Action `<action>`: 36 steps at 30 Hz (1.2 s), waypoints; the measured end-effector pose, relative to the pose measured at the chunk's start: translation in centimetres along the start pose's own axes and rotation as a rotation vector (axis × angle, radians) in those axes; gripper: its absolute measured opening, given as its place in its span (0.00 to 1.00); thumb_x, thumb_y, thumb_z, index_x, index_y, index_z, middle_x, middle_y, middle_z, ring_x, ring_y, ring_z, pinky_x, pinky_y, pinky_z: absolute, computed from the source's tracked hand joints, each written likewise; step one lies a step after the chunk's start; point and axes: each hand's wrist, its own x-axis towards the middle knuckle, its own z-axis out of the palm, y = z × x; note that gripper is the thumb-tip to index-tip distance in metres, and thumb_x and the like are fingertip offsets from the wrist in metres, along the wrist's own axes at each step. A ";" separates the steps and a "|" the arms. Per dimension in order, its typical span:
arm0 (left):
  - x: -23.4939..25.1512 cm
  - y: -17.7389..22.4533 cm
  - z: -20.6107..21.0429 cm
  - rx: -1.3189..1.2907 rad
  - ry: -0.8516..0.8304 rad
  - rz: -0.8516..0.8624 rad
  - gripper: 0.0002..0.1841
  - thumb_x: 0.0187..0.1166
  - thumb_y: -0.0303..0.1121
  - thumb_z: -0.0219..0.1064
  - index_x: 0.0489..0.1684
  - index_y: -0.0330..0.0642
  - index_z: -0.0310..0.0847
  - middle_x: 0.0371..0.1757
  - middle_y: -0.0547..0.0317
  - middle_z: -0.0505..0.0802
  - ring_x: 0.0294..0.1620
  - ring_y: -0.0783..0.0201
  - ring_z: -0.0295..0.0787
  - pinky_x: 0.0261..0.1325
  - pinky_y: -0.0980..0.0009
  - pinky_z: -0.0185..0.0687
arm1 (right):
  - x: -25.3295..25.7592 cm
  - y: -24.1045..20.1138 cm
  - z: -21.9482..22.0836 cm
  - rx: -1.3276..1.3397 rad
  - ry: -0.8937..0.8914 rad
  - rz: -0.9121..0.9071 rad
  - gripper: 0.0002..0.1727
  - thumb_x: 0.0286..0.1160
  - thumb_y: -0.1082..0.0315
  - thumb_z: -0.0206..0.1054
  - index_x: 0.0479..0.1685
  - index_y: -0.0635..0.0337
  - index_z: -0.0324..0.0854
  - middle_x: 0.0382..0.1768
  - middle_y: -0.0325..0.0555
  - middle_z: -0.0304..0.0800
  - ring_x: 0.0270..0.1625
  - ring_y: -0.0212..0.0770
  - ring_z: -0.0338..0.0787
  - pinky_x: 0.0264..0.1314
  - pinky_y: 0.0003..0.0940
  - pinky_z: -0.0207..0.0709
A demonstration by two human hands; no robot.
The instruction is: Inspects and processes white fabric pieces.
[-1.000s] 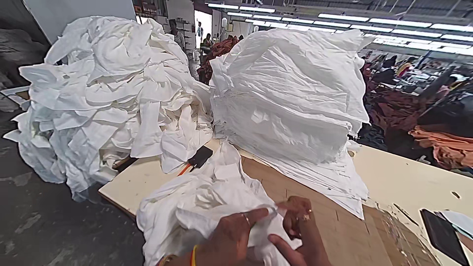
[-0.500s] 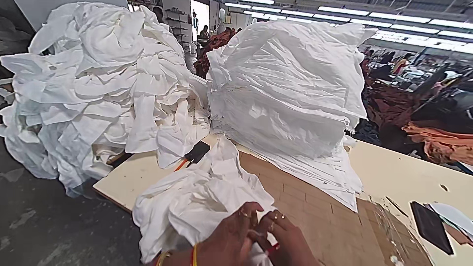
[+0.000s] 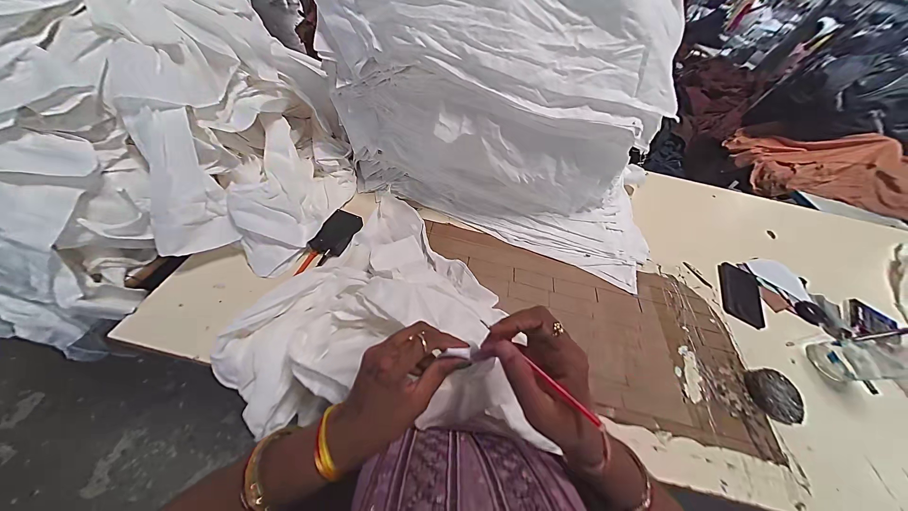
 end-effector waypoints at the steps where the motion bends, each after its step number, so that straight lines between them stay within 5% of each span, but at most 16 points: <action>1: 0.0 -0.1 0.0 0.017 0.012 0.012 0.12 0.81 0.38 0.68 0.41 0.37 0.89 0.36 0.54 0.92 0.30 0.84 0.81 0.36 0.94 0.74 | -0.2 0.2 0.4 -0.009 0.032 -0.028 0.04 0.84 0.66 0.63 0.51 0.52 0.78 0.47 0.25 0.89 0.50 0.17 0.89 0.54 0.19 0.88; 4: 0.0 0.0 0.1 0.104 0.034 0.060 0.11 0.81 0.37 0.67 0.39 0.38 0.90 0.36 0.53 0.94 0.33 0.80 0.86 0.40 0.92 0.76 | -0.6 0.5 0.7 0.004 0.020 -0.079 0.06 0.78 0.71 0.65 0.49 0.57 0.79 0.47 0.29 0.88 0.54 0.17 0.88 0.59 0.19 0.86; 11: 0.0 0.3 -0.1 0.203 0.034 0.111 0.08 0.77 0.30 0.67 0.35 0.39 0.93 0.34 0.53 0.96 0.37 0.76 0.91 0.44 0.89 0.77 | -0.5 0.8 0.7 -0.075 -0.054 -0.098 0.05 0.77 0.72 0.65 0.44 0.66 0.81 0.37 0.41 0.89 0.42 0.18 0.87 0.46 0.11 0.81; 14: -0.2 0.2 0.0 0.136 0.016 0.070 0.08 0.76 0.30 0.69 0.35 0.37 0.94 0.34 0.52 0.96 0.36 0.79 0.89 0.43 0.91 0.77 | -0.5 0.7 0.6 -0.135 -0.091 -0.088 0.06 0.75 0.72 0.65 0.42 0.65 0.75 0.36 0.42 0.86 0.42 0.18 0.87 0.47 0.11 0.81; 30: -0.1 -0.2 0.1 0.152 0.017 0.098 0.08 0.73 0.28 0.68 0.33 0.38 0.95 0.33 0.52 0.97 0.38 0.76 0.91 0.46 0.89 0.77 | -0.4 0.9 0.7 -0.239 -0.139 -0.101 0.05 0.71 0.74 0.65 0.39 0.65 0.75 0.32 0.46 0.84 0.39 0.23 0.85 0.44 0.10 0.76; 33: 0.0 -0.2 0.0 0.134 0.015 0.086 0.08 0.74 0.29 0.69 0.33 0.37 0.94 0.33 0.52 0.96 0.37 0.76 0.91 0.47 0.90 0.77 | -0.7 1.0 1.3 -0.129 0.010 -0.135 0.03 0.78 0.72 0.65 0.43 0.57 0.77 0.37 0.37 0.83 0.42 0.20 0.86 0.46 0.12 0.82; 36: 0.7 -1.1 0.0 0.062 -0.007 -0.007 0.10 0.79 0.34 0.67 0.37 0.35 0.89 0.34 0.52 0.94 0.29 0.78 0.84 0.37 0.90 0.75 | -0.4 -0.3 0.8 0.185 0.179 -0.133 0.08 0.89 0.57 0.59 0.51 0.40 0.85 0.44 0.22 0.90 0.50 0.21 0.92 0.54 0.21 0.89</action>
